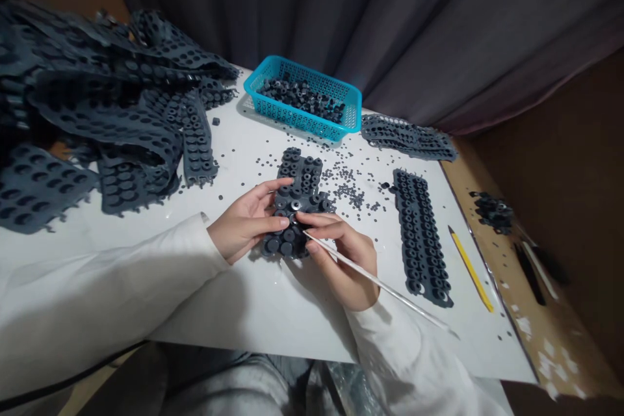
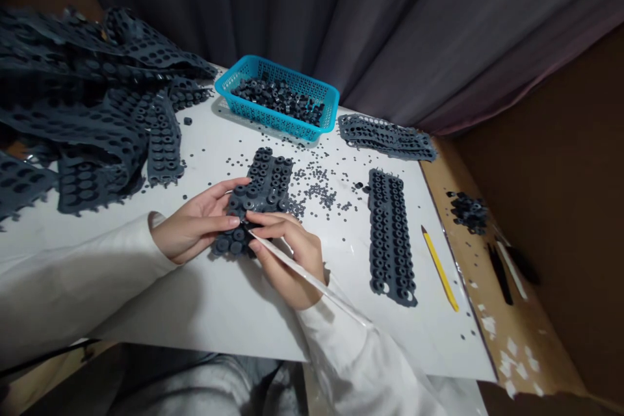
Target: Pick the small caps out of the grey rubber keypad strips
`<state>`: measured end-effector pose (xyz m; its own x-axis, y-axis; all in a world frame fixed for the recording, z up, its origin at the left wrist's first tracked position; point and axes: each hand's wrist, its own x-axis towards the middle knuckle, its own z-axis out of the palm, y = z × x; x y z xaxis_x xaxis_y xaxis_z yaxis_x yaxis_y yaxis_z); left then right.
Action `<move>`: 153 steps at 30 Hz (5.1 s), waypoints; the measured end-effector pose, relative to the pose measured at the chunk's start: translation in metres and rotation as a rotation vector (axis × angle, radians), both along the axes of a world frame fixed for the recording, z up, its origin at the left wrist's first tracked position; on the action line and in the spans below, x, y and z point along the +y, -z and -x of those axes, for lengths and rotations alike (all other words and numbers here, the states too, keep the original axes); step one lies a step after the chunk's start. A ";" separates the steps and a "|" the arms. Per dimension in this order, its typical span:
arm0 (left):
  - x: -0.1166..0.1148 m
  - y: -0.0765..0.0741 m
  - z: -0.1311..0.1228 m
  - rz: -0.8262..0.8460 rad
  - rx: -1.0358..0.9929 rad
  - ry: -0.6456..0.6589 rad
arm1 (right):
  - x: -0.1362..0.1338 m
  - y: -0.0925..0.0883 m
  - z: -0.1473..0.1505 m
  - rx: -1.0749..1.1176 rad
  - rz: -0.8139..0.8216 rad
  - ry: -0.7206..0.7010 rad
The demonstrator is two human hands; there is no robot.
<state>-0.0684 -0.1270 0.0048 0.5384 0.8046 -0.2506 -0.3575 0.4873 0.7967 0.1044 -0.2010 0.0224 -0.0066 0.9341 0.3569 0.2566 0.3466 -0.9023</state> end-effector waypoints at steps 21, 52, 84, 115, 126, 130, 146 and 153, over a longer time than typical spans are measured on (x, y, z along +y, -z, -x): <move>0.000 -0.002 -0.002 0.085 0.015 -0.041 | 0.002 0.007 -0.004 -0.299 -0.225 -0.056; -0.002 -0.006 -0.003 -0.024 0.142 -0.076 | -0.001 0.018 0.000 -0.007 0.005 -0.031; -0.006 -0.015 -0.002 -0.098 0.299 -0.118 | 0.005 0.019 0.004 0.320 0.165 -0.023; -0.007 -0.017 -0.003 0.042 0.287 -0.054 | 0.004 0.026 -0.007 -0.112 -0.147 -0.016; -0.008 -0.014 -0.001 -0.183 0.231 -0.146 | 0.002 0.019 -0.006 -0.005 -0.105 -0.065; -0.013 -0.013 -0.002 -0.296 0.282 -0.212 | 0.004 0.020 -0.007 -0.074 -0.145 -0.081; -0.011 -0.008 -0.002 -0.392 0.250 -0.111 | 0.002 0.022 0.000 0.133 -0.007 -0.072; -0.010 -0.009 -0.002 -0.309 0.198 -0.131 | 0.003 0.025 -0.001 0.096 -0.070 -0.067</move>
<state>-0.0665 -0.1372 0.0136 0.3913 0.9173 -0.0741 -0.2257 0.1737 0.9586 0.1059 -0.1984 -0.0024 -0.0314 0.9055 0.4231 0.1446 0.4230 -0.8945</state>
